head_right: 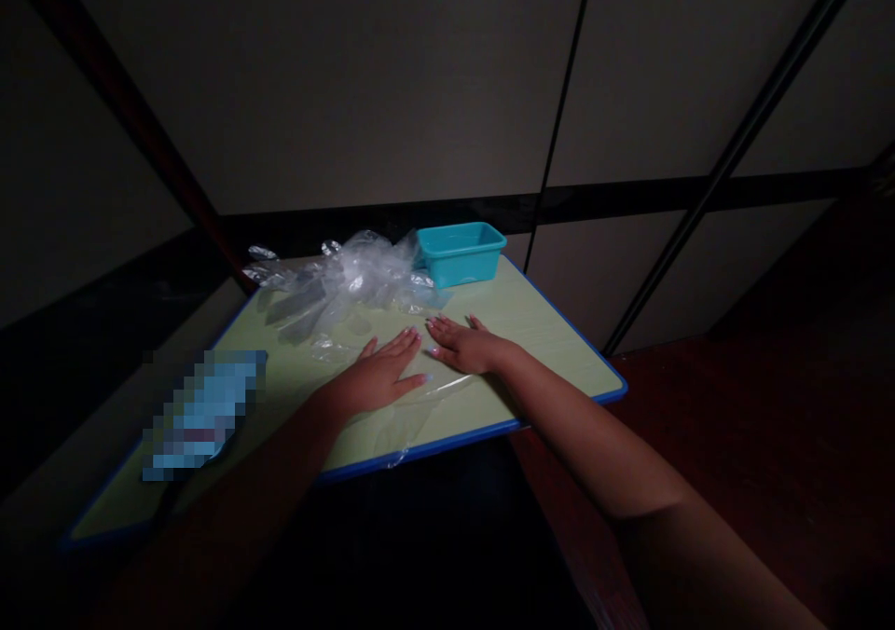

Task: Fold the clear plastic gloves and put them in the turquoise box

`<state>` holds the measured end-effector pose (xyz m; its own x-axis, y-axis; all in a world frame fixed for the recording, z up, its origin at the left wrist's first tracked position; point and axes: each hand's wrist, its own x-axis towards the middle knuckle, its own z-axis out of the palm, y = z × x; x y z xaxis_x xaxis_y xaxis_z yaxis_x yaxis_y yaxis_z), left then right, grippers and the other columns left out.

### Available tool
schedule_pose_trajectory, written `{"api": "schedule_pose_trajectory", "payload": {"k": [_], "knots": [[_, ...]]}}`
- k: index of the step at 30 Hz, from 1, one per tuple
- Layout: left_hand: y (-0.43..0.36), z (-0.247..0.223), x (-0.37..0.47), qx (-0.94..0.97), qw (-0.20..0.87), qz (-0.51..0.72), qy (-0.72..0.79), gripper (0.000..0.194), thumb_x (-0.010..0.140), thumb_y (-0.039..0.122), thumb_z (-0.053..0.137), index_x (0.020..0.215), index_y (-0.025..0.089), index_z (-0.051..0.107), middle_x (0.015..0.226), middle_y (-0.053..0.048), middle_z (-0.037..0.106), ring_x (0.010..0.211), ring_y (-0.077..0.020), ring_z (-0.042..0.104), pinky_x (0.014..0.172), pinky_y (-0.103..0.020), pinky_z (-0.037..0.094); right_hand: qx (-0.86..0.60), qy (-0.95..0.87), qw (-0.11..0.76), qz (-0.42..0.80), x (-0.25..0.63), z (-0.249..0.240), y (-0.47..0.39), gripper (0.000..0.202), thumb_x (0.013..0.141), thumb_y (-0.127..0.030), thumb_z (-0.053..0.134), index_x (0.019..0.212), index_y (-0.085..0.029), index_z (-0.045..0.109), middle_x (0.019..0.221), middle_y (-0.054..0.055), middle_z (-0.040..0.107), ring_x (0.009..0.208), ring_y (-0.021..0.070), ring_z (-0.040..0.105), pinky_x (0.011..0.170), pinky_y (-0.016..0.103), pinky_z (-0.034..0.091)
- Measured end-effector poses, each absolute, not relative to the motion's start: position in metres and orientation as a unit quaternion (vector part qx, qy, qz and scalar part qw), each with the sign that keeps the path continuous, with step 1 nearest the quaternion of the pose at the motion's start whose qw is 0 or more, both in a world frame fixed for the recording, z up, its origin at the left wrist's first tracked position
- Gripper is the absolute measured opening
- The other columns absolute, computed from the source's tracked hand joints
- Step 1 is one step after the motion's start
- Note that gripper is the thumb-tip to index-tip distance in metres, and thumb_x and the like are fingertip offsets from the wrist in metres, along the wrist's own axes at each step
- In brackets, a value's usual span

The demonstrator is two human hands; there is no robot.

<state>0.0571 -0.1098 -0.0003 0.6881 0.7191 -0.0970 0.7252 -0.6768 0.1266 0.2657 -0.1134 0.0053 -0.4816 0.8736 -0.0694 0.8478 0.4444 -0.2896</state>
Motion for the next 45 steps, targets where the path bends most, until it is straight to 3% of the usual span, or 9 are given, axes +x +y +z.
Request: {"api": "schedule_pose_trajectory", "payload": {"k": [14,25,29,32,35,39,45], "knots": [[-0.11,0.003,0.056,0.885,0.106,-0.027,0.452,0.073,0.087,0.065,0.014,0.146,0.023,0.007,0.152,-0.008,-0.002,0.139,-0.0263,-0.006,0.105,-0.061,0.006,-0.538,-0.831,0.031,0.138,0.27,0.003,-0.112,0.062,0.092,-0.05,0.026,0.146,-0.025,0.01,0.151,0.005,0.01,0.138,0.0251,0.006,0.107,0.059,0.007],[-0.107,0.005,0.051,0.807,0.139,-0.02,0.574,0.074,0.079,0.075,0.012,0.144,0.04,0.009,0.153,-0.003,-0.006,0.137,-0.0381,-0.01,0.092,-0.077,0.009,-0.546,-0.825,0.017,0.143,0.269,0.007,-0.112,0.061,0.093,-0.05,0.024,0.146,-0.026,0.007,0.152,0.004,0.008,0.139,0.0234,0.004,0.108,0.057,0.008],[-0.106,0.007,0.051,0.803,0.084,0.014,0.59,0.075,0.081,0.073,0.014,0.145,0.034,0.012,0.153,-0.006,-0.004,0.136,-0.0375,-0.012,0.094,-0.075,0.007,-0.545,-0.826,0.012,0.142,0.269,0.007,-0.112,0.062,0.093,-0.051,0.022,0.147,-0.026,0.005,0.152,0.004,0.008,0.139,0.0236,0.004,0.107,0.059,0.008],[-0.109,0.011,0.052,0.847,0.025,0.064,0.527,0.072,0.086,0.066,0.02,0.146,0.027,0.013,0.153,-0.008,-0.005,0.137,-0.0327,-0.013,0.102,-0.066,0.005,-0.552,-0.823,0.01,0.133,0.269,0.006,-0.111,0.062,0.093,-0.051,0.021,0.147,-0.026,0.006,0.152,0.004,0.008,0.139,0.0232,0.004,0.107,0.058,0.008],[-0.112,0.013,0.055,0.887,0.04,0.059,0.456,0.069,0.087,0.063,0.024,0.146,0.028,0.014,0.153,-0.006,-0.007,0.138,-0.03,-0.012,0.106,-0.059,0.009,-0.558,-0.821,0.01,0.121,0.27,0.004,-0.109,0.062,0.092,-0.051,0.021,0.147,-0.025,0.006,0.152,0.004,0.008,0.139,0.0238,0.005,0.106,0.059,0.009],[-0.113,0.009,0.055,0.879,0.082,0.015,0.469,0.066,0.087,0.065,0.02,0.145,0.033,0.014,0.153,-0.005,-0.007,0.138,-0.0316,-0.01,0.101,-0.064,0.015,-0.568,-0.817,0.005,0.104,0.272,0.002,-0.106,0.061,0.092,-0.051,0.02,0.146,-0.027,0.008,0.152,0.003,0.009,0.139,0.0257,0.006,0.104,0.064,0.006],[-0.107,0.006,0.051,0.843,0.06,0.025,0.534,0.067,0.086,0.067,0.015,0.144,0.032,0.02,0.153,-0.008,-0.005,0.138,-0.0335,-0.006,0.098,-0.064,0.024,-0.571,-0.815,0.005,0.101,0.273,0.002,-0.104,0.06,0.092,-0.051,0.019,0.146,-0.029,0.007,0.151,0.002,0.009,0.139,0.0275,0.006,0.102,0.067,0.005]]}}
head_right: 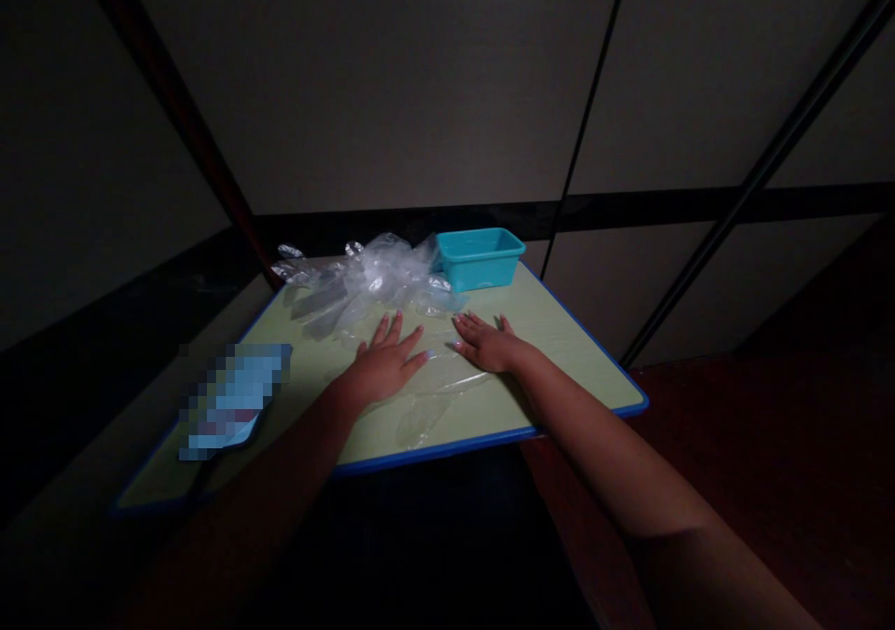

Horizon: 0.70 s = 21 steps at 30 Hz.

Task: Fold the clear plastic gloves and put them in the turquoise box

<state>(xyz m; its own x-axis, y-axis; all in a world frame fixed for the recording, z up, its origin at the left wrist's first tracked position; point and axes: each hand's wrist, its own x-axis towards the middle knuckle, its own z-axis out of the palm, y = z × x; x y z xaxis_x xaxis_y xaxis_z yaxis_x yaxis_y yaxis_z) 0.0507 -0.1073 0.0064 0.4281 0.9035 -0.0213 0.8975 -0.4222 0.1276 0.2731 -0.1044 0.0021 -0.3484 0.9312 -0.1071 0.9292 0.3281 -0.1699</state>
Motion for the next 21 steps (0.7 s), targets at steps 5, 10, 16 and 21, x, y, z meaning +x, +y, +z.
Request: {"api": "schedule_pose_trajectory", "payload": {"k": [5,10,16,21], "knots": [[-0.1053,0.0076,0.0505,0.835,0.014,0.07,0.546,0.068,0.088,0.064,0.02,0.142,0.025,0.027,0.153,-0.013,0.005,0.139,-0.032,0.003,0.102,-0.055,0.025,-0.573,-0.813,0.001,0.106,0.2729,0.0033,-0.1052,0.06,0.092,-0.051,0.019,0.146,-0.03,0.006,0.152,0.002,0.009,0.139,0.0274,0.005,0.102,0.066,0.005],[-0.1076,0.0103,0.0523,0.887,0.028,0.073,0.456,0.063,0.089,0.061,0.026,0.14,0.025,0.033,0.154,-0.008,0.007,0.14,-0.0251,0.003,0.107,-0.045,0.022,-0.569,-0.816,0.003,0.102,0.2754,-0.0001,-0.1036,0.062,0.092,-0.053,0.018,0.146,-0.027,0.005,0.152,0.003,0.009,0.139,0.0273,0.005,0.102,0.066,0.005],[-0.1077,0.012,0.0486,0.875,0.033,0.072,0.478,0.064,0.089,0.061,0.024,0.14,0.023,0.031,0.153,-0.009,0.004,0.14,-0.0253,0.002,0.108,-0.047,0.019,-0.569,-0.816,-0.003,0.099,0.2763,-0.0018,-0.1025,0.062,0.091,-0.054,0.017,0.146,-0.028,0.005,0.152,0.002,0.009,0.138,0.0284,0.004,0.103,0.066,0.006],[-0.1075,0.0109,0.0467,0.889,0.045,0.039,0.454,0.069,0.089,0.062,0.018,0.143,0.019,0.026,0.153,-0.011,0.006,0.14,-0.0227,0.0,0.109,-0.053,0.008,-0.572,-0.814,-0.006,0.097,0.2752,-0.0006,-0.1033,0.061,0.092,-0.052,0.017,0.146,-0.029,0.004,0.152,0.002,0.008,0.139,0.0267,0.004,0.102,0.066,0.005]]}}
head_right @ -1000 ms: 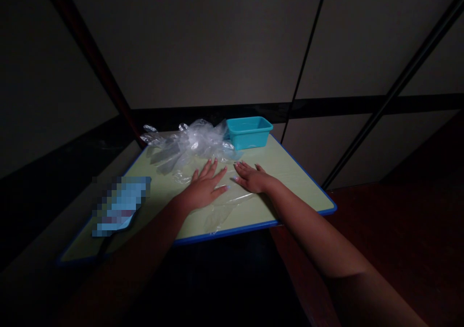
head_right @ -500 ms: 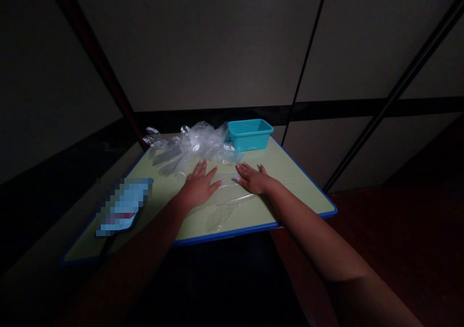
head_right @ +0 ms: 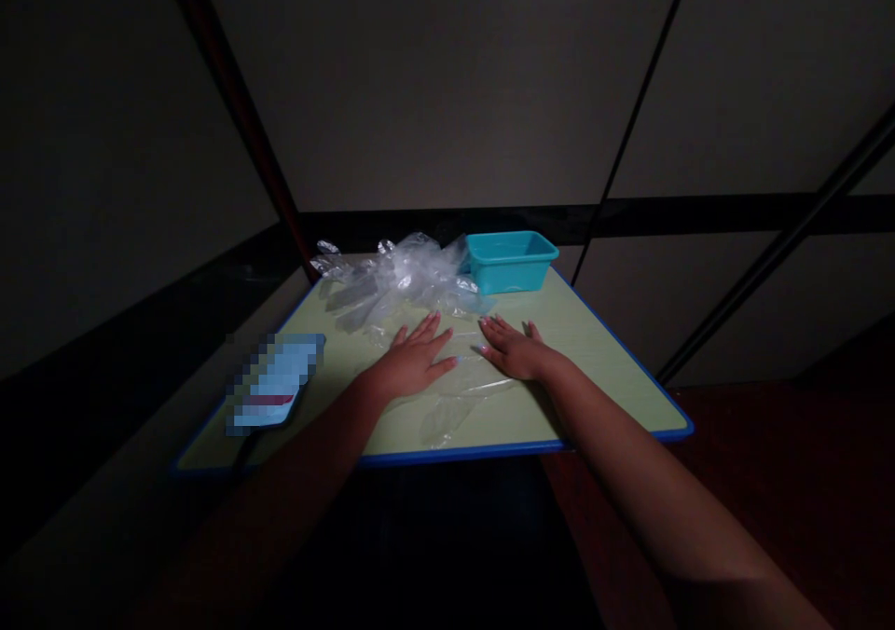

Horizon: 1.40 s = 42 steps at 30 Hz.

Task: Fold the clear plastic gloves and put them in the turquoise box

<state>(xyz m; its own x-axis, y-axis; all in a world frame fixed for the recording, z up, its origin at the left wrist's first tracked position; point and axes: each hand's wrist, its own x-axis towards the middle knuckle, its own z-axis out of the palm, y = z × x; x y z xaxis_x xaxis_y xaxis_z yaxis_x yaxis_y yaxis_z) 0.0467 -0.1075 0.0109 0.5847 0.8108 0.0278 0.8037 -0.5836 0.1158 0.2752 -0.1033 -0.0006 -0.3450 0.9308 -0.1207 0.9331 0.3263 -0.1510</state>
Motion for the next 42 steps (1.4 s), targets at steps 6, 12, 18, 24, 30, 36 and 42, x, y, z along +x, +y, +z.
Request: {"api": "schedule_pose_trajectory", "payload": {"k": [6,12,18,24,30,36,42], "knots": [[-0.1065,0.0069,0.0476,0.902,0.063,0.024,0.427,0.069,0.088,0.064,0.012,0.143,0.024,0.022,0.152,-0.003,0.014,0.14,-0.0201,0.006,0.108,-0.056,0.0,0.574,0.813,0.011,-0.098,0.2737,0.0026,-0.1054,0.061,0.091,-0.052,0.018,0.146,-0.029,0.005,0.152,0.002,0.009,0.138,0.0272,0.005,0.103,0.066,0.005],[-0.1074,0.0068,0.0466,0.878,0.078,-0.007,0.471,0.073,0.087,0.066,0.008,0.145,0.021,0.018,0.152,-0.007,0.011,0.14,-0.0217,0.004,0.107,-0.057,0.005,0.571,0.815,0.007,-0.1,0.2741,0.0025,-0.1049,0.062,0.091,-0.053,0.017,0.146,-0.028,0.005,0.152,0.002,0.009,0.139,0.0269,0.005,0.103,0.066,0.005],[-0.1108,0.0107,0.0464,0.836,0.097,-0.042,0.538,0.08,0.082,0.072,0.008,0.146,0.025,0.01,0.153,-0.009,0.004,0.139,-0.0313,-0.001,0.104,-0.061,0.008,0.568,0.817,0.009,-0.098,0.2753,0.0005,-0.1039,0.063,0.091,-0.055,0.017,0.146,-0.028,0.003,0.152,0.004,0.008,0.139,0.0276,0.005,0.102,0.066,0.005],[-0.113,0.0123,0.0449,0.828,0.088,-0.025,0.553,0.077,0.083,0.071,0.014,0.146,0.025,0.014,0.152,-0.012,0.006,0.139,-0.0309,-0.002,0.104,-0.063,0.005,0.566,0.818,0.008,-0.099,0.2744,0.0031,-0.1051,0.063,0.091,-0.054,0.017,0.146,-0.028,0.004,0.151,0.003,0.009,0.138,0.0279,0.006,0.101,0.067,0.006],[-0.1128,0.0142,0.0458,0.873,0.048,0.029,0.484,0.072,0.088,0.064,0.016,0.145,0.021,0.016,0.153,-0.007,0.007,0.14,-0.0226,0.0,0.108,-0.055,0.004,0.568,0.817,0.009,-0.097,0.2753,0.0017,-0.1043,0.062,0.091,-0.053,0.018,0.146,-0.028,0.004,0.152,0.004,0.009,0.138,0.0277,0.006,0.101,0.067,0.007],[-0.1137,0.0129,0.0492,0.9,0.081,0.02,0.427,0.068,0.089,0.062,0.015,0.145,0.024,0.014,0.153,-0.003,0.009,0.14,-0.0199,0.006,0.109,-0.053,0.007,0.568,0.817,0.009,-0.098,0.2757,0.0002,-0.1035,0.061,0.092,-0.051,0.02,0.146,-0.029,0.004,0.152,0.004,0.009,0.139,0.0273,0.006,0.101,0.067,0.006],[-0.1102,0.0118,0.0454,0.872,0.107,-0.014,0.477,0.071,0.087,0.065,0.012,0.145,0.025,0.015,0.153,-0.004,0.008,0.14,-0.0221,0.008,0.108,-0.054,0.013,0.569,0.817,0.009,-0.098,0.2754,0.0009,-0.1035,0.062,0.091,-0.052,0.02,0.146,-0.028,0.005,0.151,0.005,0.01,0.138,0.0281,0.006,0.101,0.068,0.007]]}}
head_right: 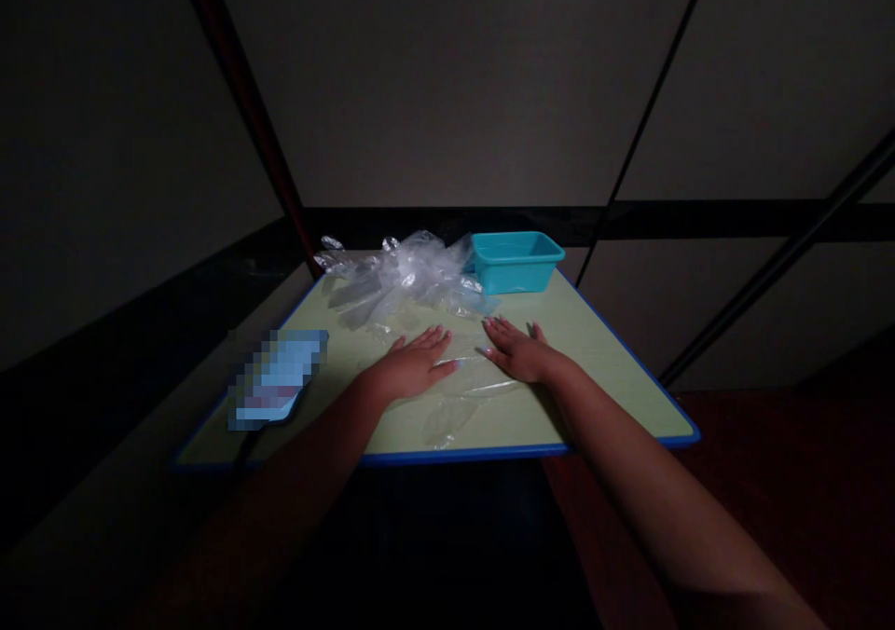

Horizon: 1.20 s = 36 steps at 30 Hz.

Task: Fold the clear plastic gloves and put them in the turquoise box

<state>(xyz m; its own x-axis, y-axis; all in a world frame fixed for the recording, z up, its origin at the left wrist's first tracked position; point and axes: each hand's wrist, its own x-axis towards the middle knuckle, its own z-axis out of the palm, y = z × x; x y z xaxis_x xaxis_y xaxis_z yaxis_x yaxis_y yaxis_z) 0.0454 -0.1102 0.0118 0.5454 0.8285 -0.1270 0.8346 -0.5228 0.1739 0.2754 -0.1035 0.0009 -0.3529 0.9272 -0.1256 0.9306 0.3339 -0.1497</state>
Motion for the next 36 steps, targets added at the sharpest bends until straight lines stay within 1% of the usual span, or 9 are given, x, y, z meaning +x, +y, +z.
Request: {"api": "schedule_pose_trajectory", "payload": {"k": [3,8,13,17,21,25,28,31,36], "knots": [[-0.109,0.012,0.042,0.854,0.107,-0.025,0.508,0.072,0.086,0.067,0.012,0.145,0.026,0.015,0.152,-0.006,0.008,0.14,-0.0244,0.008,0.106,-0.056,0.013,0.567,0.818,0.004,-0.097,0.276,0.0,-0.103,0.062,0.091,-0.052,0.02,0.146,-0.029,0.005,0.151,0.005,0.01,0.138,0.028,0.006,0.1,0.068,0.007],[-0.11,0.015,0.038,0.822,0.1,-0.039,0.559,0.073,0.083,0.071,0.011,0.145,0.031,0.016,0.152,-0.009,0.008,0.139,-0.0305,0.004,0.103,-0.064,0.007,0.566,0.819,0.004,-0.095,0.277,-0.002,-0.102,0.063,0.091,-0.054,0.019,0.146,-0.028,0.004,0.151,0.005,0.01,0.138,0.0288,0.007,0.101,0.068,0.007],[-0.107,0.014,0.035,0.807,0.1,-0.034,0.58,0.07,0.083,0.07,0.008,0.144,0.036,0.016,0.152,-0.006,0.009,0.139,-0.0318,0.003,0.102,-0.065,0.008,0.568,0.817,0.005,-0.098,0.276,0.001,-0.104,0.062,0.091,-0.054,0.019,0.146,-0.03,0.003,0.152,0.004,0.009,0.138,0.0281,0.006,0.102,0.066,0.005],[-0.102,0.011,0.031,0.787,0.103,-0.034,0.607,0.073,0.082,0.071,0.007,0.144,0.035,0.015,0.153,-0.007,0.008,0.139,-0.0326,0.003,0.103,-0.064,0.009,0.569,0.817,0.005,-0.098,0.275,0.002,-0.105,0.062,0.091,-0.053,0.02,0.146,-0.028,0.004,0.152,0.004,0.009,0.139,0.0269,0.006,0.102,0.066,0.005],[-0.098,0.007,0.027,0.772,0.08,-0.039,0.63,0.075,0.083,0.07,0.009,0.146,0.029,0.012,0.152,-0.01,0.011,0.139,-0.032,0.001,0.103,-0.064,0.009,0.564,0.82,0.0,-0.098,0.276,0.0,-0.104,0.063,0.091,-0.053,0.021,0.146,-0.028,0.004,0.152,0.004,0.009,0.139,0.0271,0.005,0.102,0.066,0.006],[-0.098,0.009,0.027,0.781,0.031,-0.023,0.623,0.071,0.087,0.063,0.014,0.146,0.024,0.012,0.152,-0.011,0.011,0.139,-0.0287,-0.002,0.104,-0.063,0.01,0.559,0.823,-0.008,-0.102,0.276,0.0,-0.103,0.062,0.091,-0.053,0.021,0.146,-0.029,0.004,0.152,0.003,0.009,0.139,0.0258,0.005,0.103,0.064,0.007],[-0.101,0.013,0.029,0.824,0.007,0.002,0.566,0.066,0.089,0.059,0.018,0.146,0.025,0.015,0.153,-0.007,0.01,0.14,-0.0253,-0.003,0.106,-0.06,0.01,0.558,0.822,-0.01,-0.11,0.275,0.001,-0.103,0.063,0.091,-0.053,0.021,0.147,-0.028,0.005,0.152,0.003,0.008,0.139,0.025,0.005,0.105,0.062,0.009],[-0.102,0.016,0.033,0.869,-0.001,0.013,0.495,0.061,0.091,0.055,0.019,0.145,0.026,0.019,0.152,-0.003,0.012,0.14,-0.0218,0.002,0.107,-0.057,0.008,0.559,0.822,-0.01,-0.111,0.274,0.001,-0.104,0.064,0.091,-0.054,0.022,0.147,-0.028,0.005,0.152,0.004,0.007,0.139,0.0251,0.005,0.105,0.061,0.011],[-0.1,0.01,0.036,0.891,0.026,-0.001,0.454,0.059,0.092,0.054,0.019,0.144,0.026,0.018,0.152,-0.001,0.014,0.14,-0.0198,0.009,0.108,-0.055,0.009,0.562,0.819,-0.014,-0.117,0.273,0.002,-0.104,0.065,0.091,-0.054,0.023,0.147,-0.026,0.005,0.152,0.004,0.007,0.139,0.0255,0.005,0.105,0.061,0.011]]}}
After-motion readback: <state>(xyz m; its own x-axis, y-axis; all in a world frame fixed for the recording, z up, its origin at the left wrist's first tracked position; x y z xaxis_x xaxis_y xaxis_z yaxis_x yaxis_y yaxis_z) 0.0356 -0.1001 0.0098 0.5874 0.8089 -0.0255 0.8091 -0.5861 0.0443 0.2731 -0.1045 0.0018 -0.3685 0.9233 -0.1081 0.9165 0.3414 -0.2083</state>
